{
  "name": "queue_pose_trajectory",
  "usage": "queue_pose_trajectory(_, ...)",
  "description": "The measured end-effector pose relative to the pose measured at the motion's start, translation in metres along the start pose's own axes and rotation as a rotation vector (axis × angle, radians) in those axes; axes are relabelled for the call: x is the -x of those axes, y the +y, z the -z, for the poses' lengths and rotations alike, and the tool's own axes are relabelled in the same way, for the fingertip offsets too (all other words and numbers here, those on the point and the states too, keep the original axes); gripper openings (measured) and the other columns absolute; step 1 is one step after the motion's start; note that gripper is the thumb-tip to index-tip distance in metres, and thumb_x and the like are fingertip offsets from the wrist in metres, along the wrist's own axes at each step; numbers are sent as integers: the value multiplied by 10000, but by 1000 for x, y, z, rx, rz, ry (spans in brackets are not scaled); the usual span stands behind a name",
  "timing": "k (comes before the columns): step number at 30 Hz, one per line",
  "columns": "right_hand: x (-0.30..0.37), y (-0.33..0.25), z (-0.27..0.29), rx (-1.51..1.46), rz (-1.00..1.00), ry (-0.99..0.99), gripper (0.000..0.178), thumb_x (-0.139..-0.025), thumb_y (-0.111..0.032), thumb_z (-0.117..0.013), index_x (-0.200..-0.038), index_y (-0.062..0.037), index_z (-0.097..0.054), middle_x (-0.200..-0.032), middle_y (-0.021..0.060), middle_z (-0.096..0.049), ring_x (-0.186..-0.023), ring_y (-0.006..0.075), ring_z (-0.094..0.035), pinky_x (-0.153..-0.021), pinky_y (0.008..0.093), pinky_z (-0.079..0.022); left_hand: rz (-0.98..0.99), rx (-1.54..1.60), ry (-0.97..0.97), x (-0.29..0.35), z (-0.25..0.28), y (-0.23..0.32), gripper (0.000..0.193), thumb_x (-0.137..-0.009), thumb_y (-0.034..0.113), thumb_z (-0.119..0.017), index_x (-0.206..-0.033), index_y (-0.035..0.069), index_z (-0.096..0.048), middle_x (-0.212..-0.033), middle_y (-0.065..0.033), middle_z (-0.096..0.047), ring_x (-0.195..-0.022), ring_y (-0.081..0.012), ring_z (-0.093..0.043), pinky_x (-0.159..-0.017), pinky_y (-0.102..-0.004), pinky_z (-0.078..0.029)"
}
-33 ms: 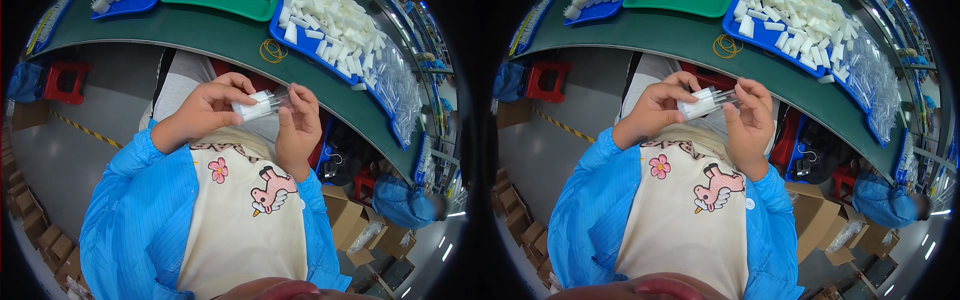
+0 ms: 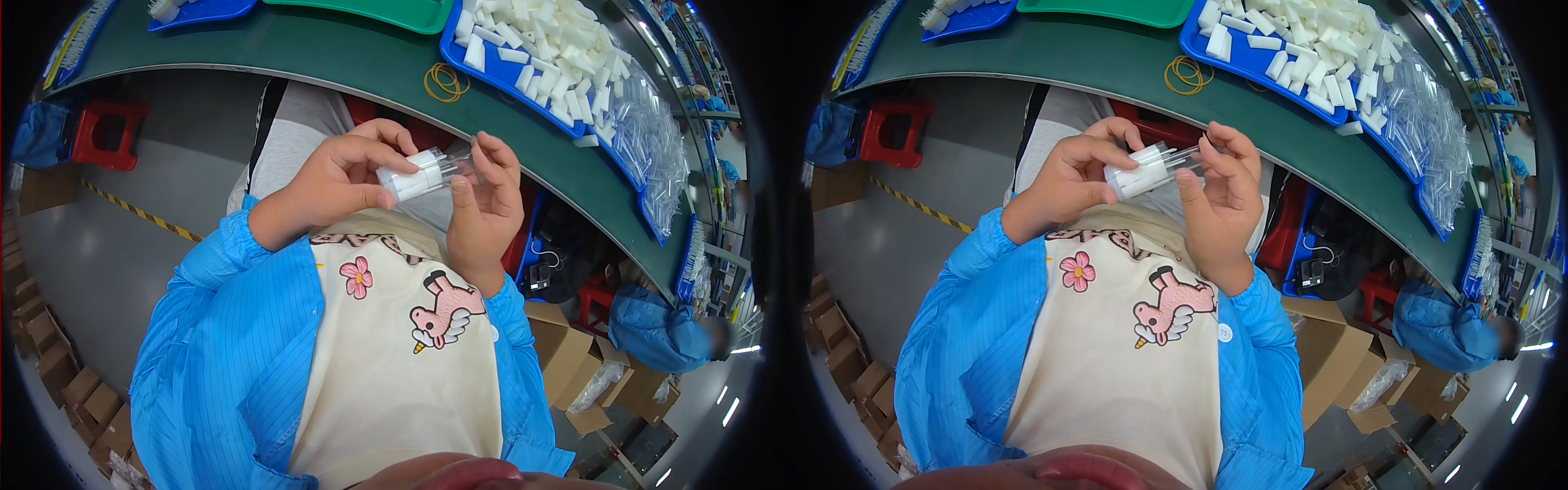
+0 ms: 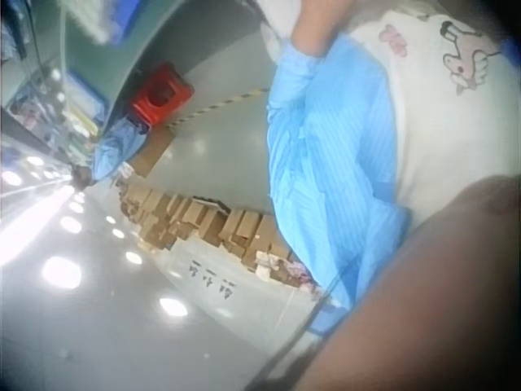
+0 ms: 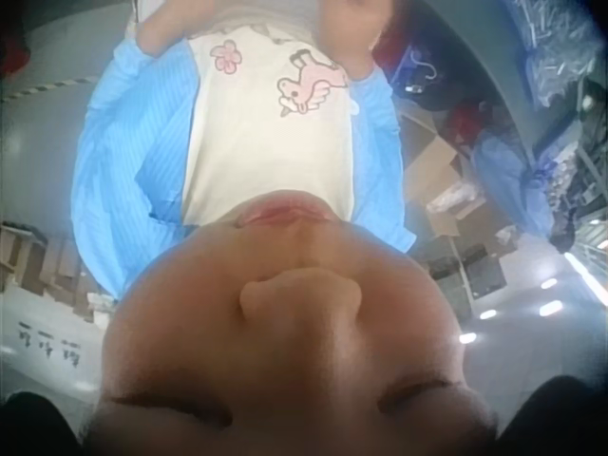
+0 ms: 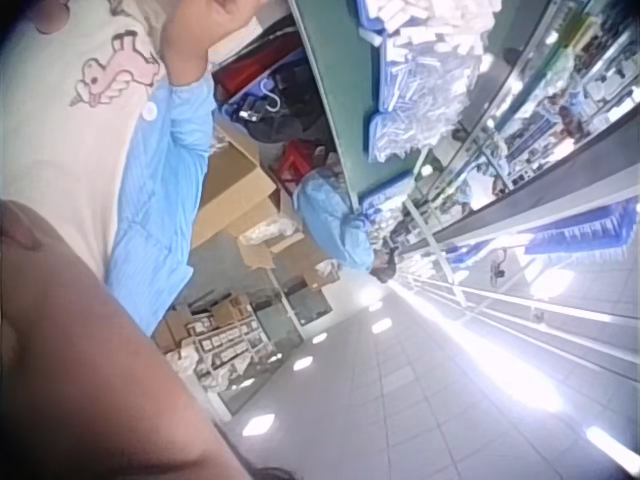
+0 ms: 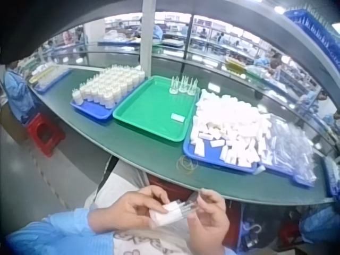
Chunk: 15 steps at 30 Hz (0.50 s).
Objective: Assembling small white plastic components into clear plastic tubes and organizing them.
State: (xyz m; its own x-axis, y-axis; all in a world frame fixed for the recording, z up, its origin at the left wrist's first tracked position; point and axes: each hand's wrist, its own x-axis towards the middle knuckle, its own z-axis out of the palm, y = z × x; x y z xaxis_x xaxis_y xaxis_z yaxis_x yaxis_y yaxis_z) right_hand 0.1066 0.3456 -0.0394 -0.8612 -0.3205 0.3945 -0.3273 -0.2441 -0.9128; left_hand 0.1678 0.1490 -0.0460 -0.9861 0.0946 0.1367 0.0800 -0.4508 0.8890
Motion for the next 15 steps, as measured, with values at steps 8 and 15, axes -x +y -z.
queue_pose_trajectory(8, 8, 5, -17, -104, 9, -158, 391, -778, 97, -720, -1126, -9, -576, -1461, 200, -329, -1369, 313, -348, -1107, 441, -348, -110, -28, -58, 1, 6, -9, 424, -648, 124, -889, -1022, 26, -714, -1197, -78, -466, -1126, -180, -507, -972, -313, -453)
queue_pose_trajectory(15, 9, 5, -21, -170, -38, -189, 412, -785, 109, -702, -1148, -12, -551, -1476, 215, -322, -1376, 312, -354, -1095, 432, -373, -119, -11, -49, 3, 8, -11, 406, -650, 124, -890, -1006, 29, -718, -1204, -75, -464, -1126, -175, -502, -975, -308, -446)
